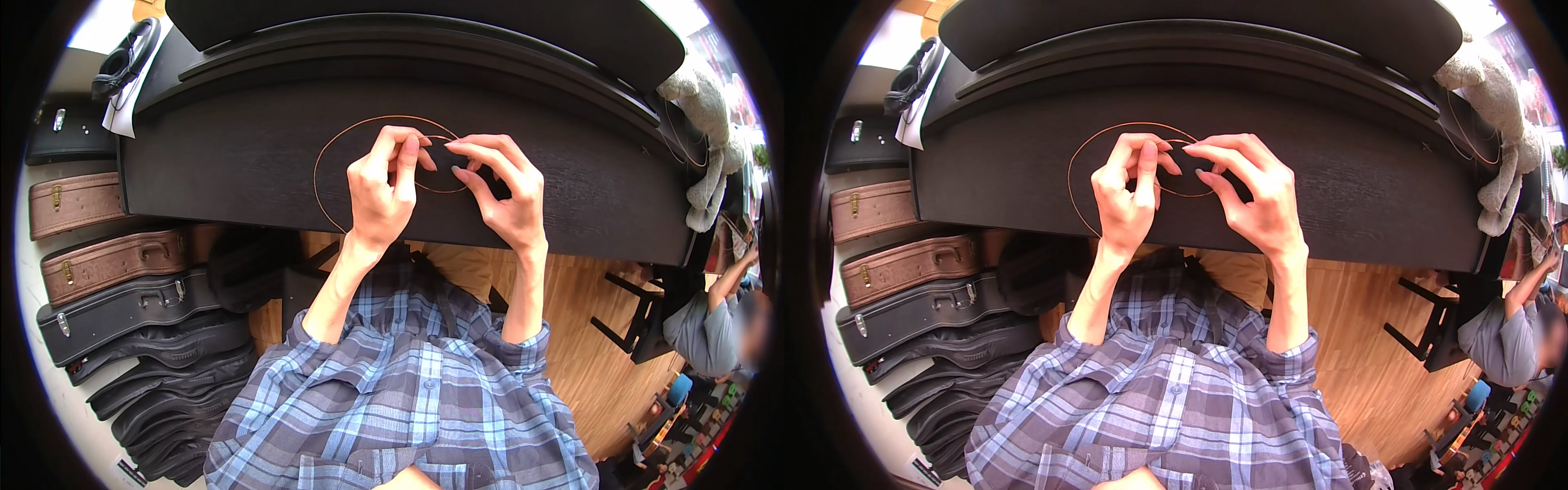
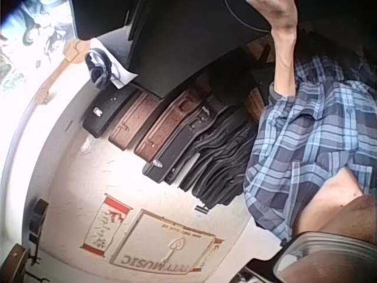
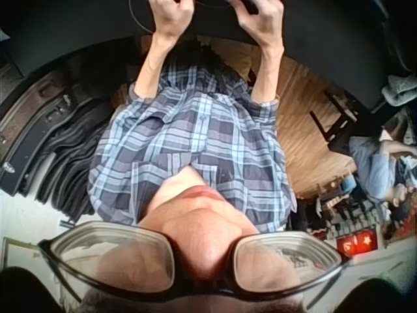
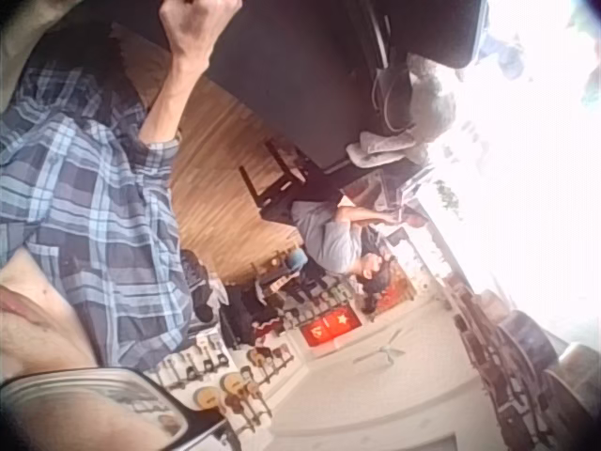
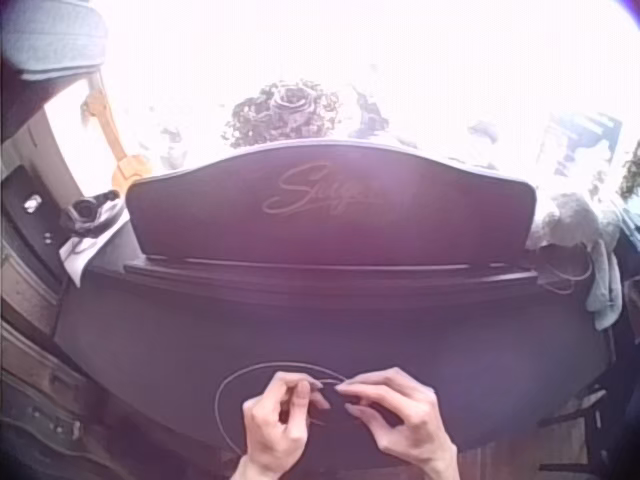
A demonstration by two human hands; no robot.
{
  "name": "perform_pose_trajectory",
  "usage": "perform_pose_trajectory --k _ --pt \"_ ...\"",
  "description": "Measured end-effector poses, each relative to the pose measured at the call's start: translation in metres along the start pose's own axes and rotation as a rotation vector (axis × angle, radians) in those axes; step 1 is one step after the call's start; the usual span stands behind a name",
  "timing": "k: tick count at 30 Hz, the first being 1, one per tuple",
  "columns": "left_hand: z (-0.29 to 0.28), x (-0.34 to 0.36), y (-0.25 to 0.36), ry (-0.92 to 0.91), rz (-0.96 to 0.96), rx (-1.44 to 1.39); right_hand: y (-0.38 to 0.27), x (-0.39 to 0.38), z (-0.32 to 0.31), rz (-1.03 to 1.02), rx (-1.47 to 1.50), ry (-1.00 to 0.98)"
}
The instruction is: The person manipulates a thin copper wire by hand, bending and twisting it into a circular loop on a black piano lid. The person repeatedly adjusts the loop's shape and size, then briefly handles a stuffed toy before returning to the wire.
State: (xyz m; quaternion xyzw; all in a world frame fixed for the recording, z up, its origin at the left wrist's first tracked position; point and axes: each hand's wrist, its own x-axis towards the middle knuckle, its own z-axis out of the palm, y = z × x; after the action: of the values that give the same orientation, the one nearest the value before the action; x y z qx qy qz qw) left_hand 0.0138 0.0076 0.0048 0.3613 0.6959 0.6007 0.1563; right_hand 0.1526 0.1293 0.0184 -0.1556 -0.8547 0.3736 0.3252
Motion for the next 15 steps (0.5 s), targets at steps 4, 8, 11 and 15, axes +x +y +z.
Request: perform_pose_trajectory --k 4,8,11,15 --pt "-0.0016 -0.0008 0.0008 -0.024 0.001 -0.011 -0.0019 -0.0001 0.0011 0.074 0.036 0.017" --pt "-0.0011 -0.0001 -0.0019 -0.022 0.038 0.010 -0.0017 0.0009 0.0020 0.067 0.011 0.029" --pt "0.0002 0.0007 -0.0046 -0.013 0.073 0.018 -0.0004 -0.0003 0.0019 0.083 0.031 0.039" --pt "0.0011 -0.0001 -0.0064 -0.007 0.058 0.028 0.0029 -0.0029 0.0031 0.029 0.045 0.074"
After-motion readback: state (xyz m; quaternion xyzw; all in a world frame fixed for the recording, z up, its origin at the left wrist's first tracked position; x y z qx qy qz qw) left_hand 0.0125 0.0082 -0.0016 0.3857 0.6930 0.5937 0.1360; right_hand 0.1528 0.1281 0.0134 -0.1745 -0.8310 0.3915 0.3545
